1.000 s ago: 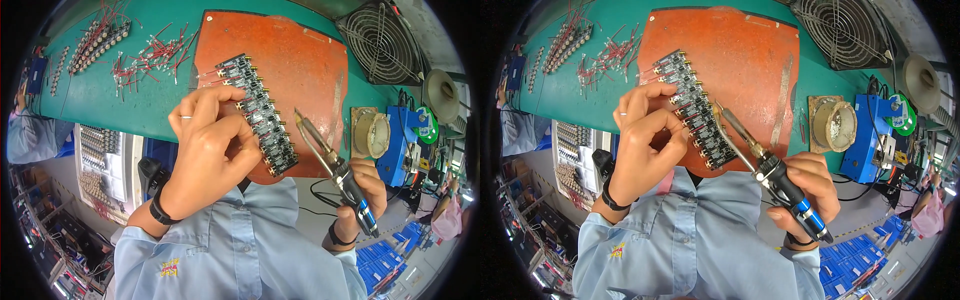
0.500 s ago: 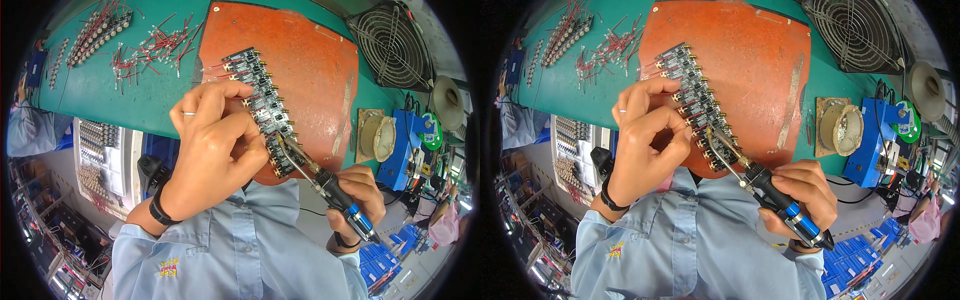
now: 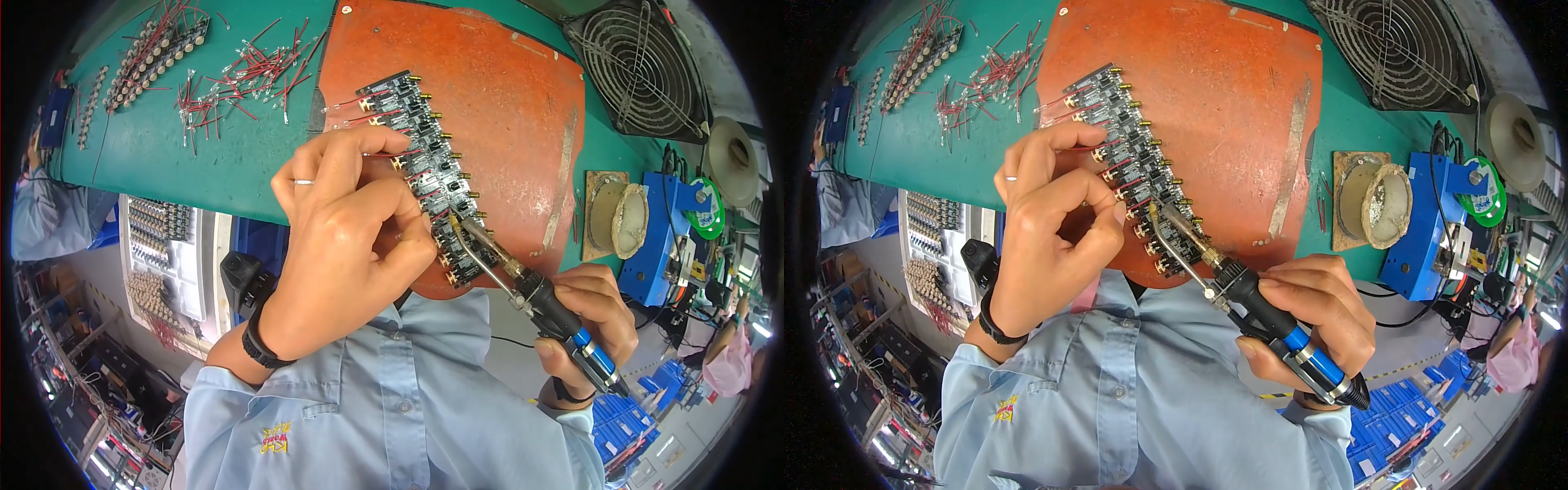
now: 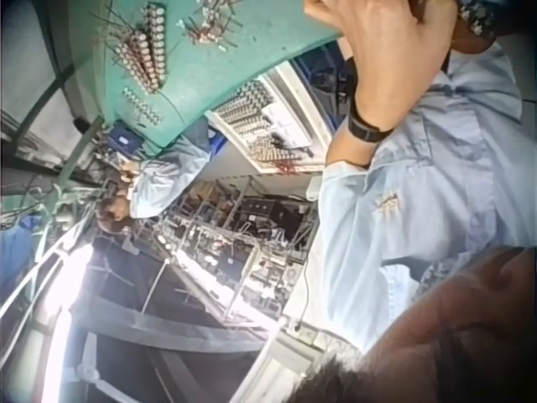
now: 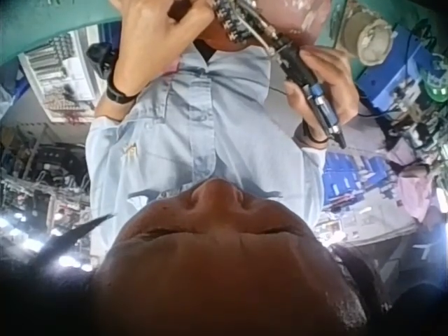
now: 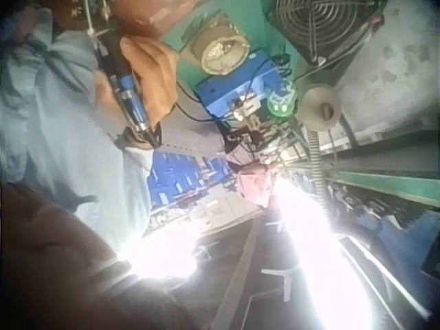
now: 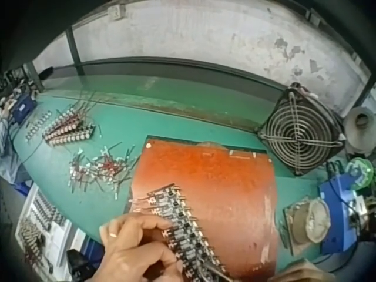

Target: Soldering electronic components onto printed circuit boards at an assembly line station.

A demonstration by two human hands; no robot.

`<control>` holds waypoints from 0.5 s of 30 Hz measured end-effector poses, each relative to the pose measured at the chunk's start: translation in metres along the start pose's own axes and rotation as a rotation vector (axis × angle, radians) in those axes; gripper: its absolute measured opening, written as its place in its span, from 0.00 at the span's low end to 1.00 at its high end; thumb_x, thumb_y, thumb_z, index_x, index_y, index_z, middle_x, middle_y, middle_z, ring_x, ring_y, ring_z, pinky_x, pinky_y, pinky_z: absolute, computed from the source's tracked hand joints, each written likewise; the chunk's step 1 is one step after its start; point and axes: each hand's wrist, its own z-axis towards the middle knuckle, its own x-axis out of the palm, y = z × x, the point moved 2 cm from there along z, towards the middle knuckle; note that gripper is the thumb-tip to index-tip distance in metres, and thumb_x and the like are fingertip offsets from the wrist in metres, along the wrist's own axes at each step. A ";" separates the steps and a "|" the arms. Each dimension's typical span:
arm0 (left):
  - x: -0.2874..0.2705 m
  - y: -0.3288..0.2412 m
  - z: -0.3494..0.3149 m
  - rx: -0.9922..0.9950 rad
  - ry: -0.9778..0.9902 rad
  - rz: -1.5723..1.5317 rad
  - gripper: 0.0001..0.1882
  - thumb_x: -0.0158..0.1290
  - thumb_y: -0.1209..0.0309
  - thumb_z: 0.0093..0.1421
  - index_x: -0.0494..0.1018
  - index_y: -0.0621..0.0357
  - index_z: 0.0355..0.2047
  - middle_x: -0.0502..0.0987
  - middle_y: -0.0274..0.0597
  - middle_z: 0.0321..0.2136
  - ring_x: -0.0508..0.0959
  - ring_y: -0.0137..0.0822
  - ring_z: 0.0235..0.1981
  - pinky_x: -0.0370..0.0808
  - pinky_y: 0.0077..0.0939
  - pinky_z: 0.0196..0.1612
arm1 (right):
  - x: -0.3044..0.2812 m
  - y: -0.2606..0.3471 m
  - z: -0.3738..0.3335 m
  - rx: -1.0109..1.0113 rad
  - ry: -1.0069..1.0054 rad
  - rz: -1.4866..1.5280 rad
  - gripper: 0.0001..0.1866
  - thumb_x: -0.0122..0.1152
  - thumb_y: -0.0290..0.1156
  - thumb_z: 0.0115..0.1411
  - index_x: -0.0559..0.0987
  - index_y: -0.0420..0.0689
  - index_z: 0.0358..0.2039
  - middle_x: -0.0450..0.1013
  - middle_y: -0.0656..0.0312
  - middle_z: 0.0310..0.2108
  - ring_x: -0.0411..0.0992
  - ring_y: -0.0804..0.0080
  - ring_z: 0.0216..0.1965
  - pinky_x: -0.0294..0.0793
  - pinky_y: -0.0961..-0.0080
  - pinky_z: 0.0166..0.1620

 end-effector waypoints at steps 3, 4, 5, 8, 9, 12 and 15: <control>0.000 0.000 0.000 -0.004 0.000 0.002 0.04 0.57 0.77 0.42 0.72 0.58 0.16 0.71 0.43 0.48 0.67 0.40 0.49 0.53 0.33 0.53 | -0.001 0.000 -0.002 0.034 -0.040 0.038 0.23 0.75 0.35 0.40 0.79 0.34 0.34 0.76 0.50 0.29 0.75 0.57 0.34 0.73 0.67 0.37; 0.000 0.001 0.000 -0.003 0.000 0.004 0.04 0.57 0.77 0.42 0.72 0.58 0.17 0.71 0.43 0.48 0.67 0.40 0.49 0.53 0.33 0.53 | -0.002 -0.001 -0.003 0.035 -0.069 0.061 0.23 0.75 0.36 0.40 0.79 0.34 0.34 0.76 0.50 0.29 0.75 0.57 0.34 0.73 0.67 0.37; 0.000 0.001 0.000 -0.002 0.002 0.005 0.04 0.57 0.77 0.42 0.72 0.58 0.17 0.71 0.43 0.48 0.67 0.40 0.49 0.53 0.33 0.53 | -0.002 -0.001 -0.004 0.037 -0.099 0.085 0.23 0.75 0.36 0.40 0.79 0.34 0.34 0.76 0.50 0.29 0.75 0.57 0.33 0.73 0.67 0.37; 0.000 0.001 -0.001 0.005 0.002 0.007 0.04 0.57 0.77 0.42 0.72 0.58 0.17 0.71 0.43 0.48 0.66 0.40 0.49 0.53 0.33 0.53 | -0.004 -0.002 -0.006 0.044 -0.111 0.094 0.24 0.75 0.37 0.40 0.79 0.34 0.34 0.76 0.50 0.29 0.75 0.57 0.33 0.72 0.67 0.37; 0.000 0.001 -0.001 0.007 0.000 0.009 0.04 0.57 0.77 0.42 0.72 0.58 0.17 0.71 0.43 0.48 0.66 0.40 0.49 0.53 0.33 0.53 | -0.004 -0.002 -0.006 0.048 -0.090 0.082 0.24 0.75 0.37 0.40 0.79 0.34 0.34 0.76 0.50 0.29 0.75 0.57 0.33 0.72 0.67 0.37; 0.000 0.001 -0.001 0.008 -0.002 0.009 0.04 0.57 0.77 0.41 0.72 0.58 0.17 0.71 0.42 0.48 0.66 0.40 0.49 0.53 0.33 0.52 | -0.002 -0.003 -0.005 0.044 -0.091 0.085 0.24 0.75 0.37 0.40 0.79 0.34 0.34 0.76 0.50 0.29 0.74 0.57 0.33 0.72 0.67 0.37; 0.000 0.001 0.000 0.015 -0.004 0.004 0.04 0.58 0.77 0.41 0.72 0.57 0.18 0.71 0.41 0.48 0.66 0.40 0.49 0.53 0.34 0.52 | -0.002 -0.003 -0.004 0.024 -0.141 0.107 0.24 0.75 0.36 0.40 0.79 0.34 0.34 0.76 0.50 0.29 0.74 0.57 0.33 0.72 0.67 0.37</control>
